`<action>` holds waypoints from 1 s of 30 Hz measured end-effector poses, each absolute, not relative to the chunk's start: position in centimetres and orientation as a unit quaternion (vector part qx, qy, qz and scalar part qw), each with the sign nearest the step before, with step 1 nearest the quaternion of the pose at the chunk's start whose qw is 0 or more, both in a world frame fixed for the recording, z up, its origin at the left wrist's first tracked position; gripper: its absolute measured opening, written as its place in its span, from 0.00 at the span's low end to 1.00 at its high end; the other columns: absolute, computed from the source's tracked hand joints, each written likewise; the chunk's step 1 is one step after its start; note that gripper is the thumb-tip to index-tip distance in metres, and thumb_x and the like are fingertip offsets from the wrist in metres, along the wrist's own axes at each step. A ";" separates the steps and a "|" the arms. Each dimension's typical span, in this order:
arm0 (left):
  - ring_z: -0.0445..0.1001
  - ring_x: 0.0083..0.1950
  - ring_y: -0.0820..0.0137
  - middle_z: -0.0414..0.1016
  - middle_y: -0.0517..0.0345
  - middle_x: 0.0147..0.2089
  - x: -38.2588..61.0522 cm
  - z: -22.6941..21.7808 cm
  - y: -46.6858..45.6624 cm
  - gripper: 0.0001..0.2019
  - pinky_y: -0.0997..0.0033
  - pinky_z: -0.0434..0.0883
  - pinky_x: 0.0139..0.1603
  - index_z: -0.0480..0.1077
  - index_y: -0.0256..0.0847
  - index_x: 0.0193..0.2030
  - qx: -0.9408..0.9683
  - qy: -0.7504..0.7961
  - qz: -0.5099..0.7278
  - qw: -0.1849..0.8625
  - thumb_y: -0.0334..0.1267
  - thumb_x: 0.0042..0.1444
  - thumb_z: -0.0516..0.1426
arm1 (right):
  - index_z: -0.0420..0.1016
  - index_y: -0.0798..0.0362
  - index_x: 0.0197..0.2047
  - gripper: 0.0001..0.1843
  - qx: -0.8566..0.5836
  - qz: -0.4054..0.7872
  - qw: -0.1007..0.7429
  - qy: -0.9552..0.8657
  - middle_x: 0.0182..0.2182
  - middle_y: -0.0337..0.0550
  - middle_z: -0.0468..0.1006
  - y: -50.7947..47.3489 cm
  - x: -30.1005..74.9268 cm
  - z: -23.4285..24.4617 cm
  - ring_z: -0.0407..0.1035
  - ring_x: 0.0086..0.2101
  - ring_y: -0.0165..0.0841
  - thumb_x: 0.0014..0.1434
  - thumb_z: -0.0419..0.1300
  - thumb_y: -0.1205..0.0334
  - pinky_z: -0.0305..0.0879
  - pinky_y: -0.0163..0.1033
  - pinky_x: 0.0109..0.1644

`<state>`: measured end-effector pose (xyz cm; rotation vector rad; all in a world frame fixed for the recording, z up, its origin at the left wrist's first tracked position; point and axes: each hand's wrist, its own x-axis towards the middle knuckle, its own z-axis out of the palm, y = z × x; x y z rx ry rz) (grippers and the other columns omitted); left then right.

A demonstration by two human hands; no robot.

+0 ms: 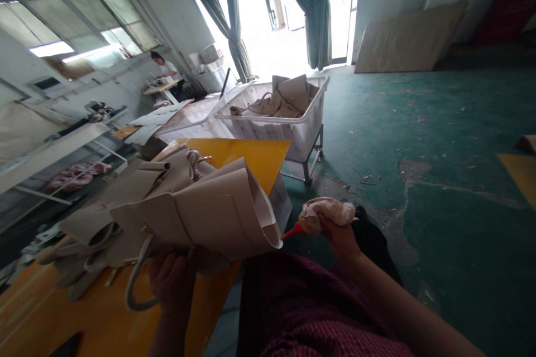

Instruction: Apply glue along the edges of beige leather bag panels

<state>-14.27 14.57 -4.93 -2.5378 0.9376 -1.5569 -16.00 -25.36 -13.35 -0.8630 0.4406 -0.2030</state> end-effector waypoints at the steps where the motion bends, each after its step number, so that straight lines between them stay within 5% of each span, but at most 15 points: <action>1: 0.72 0.33 0.63 0.63 0.62 0.20 -14.5 -4.9 14.5 0.23 0.61 0.65 0.38 0.59 0.46 0.22 -0.814 0.297 -0.499 0.009 0.32 0.63 0.66 | 0.84 0.51 0.40 0.30 -0.418 -0.096 0.878 0.212 0.39 0.47 0.83 -25.5 -16.2 -13.3 0.75 0.35 0.41 0.35 0.85 0.49 0.74 0.39 0.30; 10: 0.71 0.33 0.62 0.64 0.61 0.22 -16.2 -4.0 13.5 0.20 0.61 0.66 0.38 0.60 0.46 0.25 -0.808 0.294 -0.510 0.028 0.32 0.65 0.64 | 0.82 0.49 0.36 0.25 -0.265 -0.072 0.916 0.291 0.38 0.41 0.85 -26.0 -17.5 -12.7 0.78 0.35 0.38 0.34 0.84 0.59 0.79 0.37 0.34; 14: 0.62 0.24 0.70 0.58 0.67 0.18 -17.8 -3.8 14.1 0.22 0.64 0.65 0.36 0.61 0.43 0.22 -0.804 0.305 -0.504 0.084 0.28 0.62 0.66 | 0.82 0.50 0.42 0.11 -0.166 -0.010 0.931 0.325 0.40 0.43 0.86 -26.7 -17.8 -12.7 0.81 0.39 0.39 0.54 0.73 0.64 0.81 0.40 0.38; 19: 0.68 0.27 0.66 0.72 0.61 0.23 -20.4 -3.6 13.9 0.17 0.64 0.65 0.37 0.69 0.44 0.23 -0.817 0.271 -0.489 0.140 0.30 0.60 0.67 | 0.81 0.39 0.50 0.11 -0.145 0.003 0.955 0.260 0.47 0.36 0.86 -26.6 -17.9 -12.1 0.81 0.41 0.40 0.64 0.66 0.54 0.80 0.45 0.37; 26: 0.79 0.40 0.60 0.83 0.54 0.38 -26.6 0.9 11.5 0.13 0.60 0.71 0.50 0.80 0.47 0.43 -0.822 0.312 -0.451 0.153 0.24 0.59 0.63 | 0.80 0.39 0.56 0.24 -0.114 0.076 0.986 0.098 0.52 0.40 0.84 -24.2 -18.9 -3.4 0.79 0.49 0.47 0.56 0.75 0.57 0.80 0.56 0.50; 30: 0.78 0.56 0.42 0.81 0.37 0.55 -27.2 6.7 10.1 0.29 0.41 0.66 0.63 0.74 0.45 0.65 -0.880 0.152 -0.423 0.153 0.50 0.58 0.67 | 0.80 0.38 0.55 0.29 -0.134 0.110 0.985 0.018 0.50 0.37 0.84 -22.6 -20.1 0.9 0.79 0.48 0.45 0.51 0.80 0.60 0.82 0.53 0.46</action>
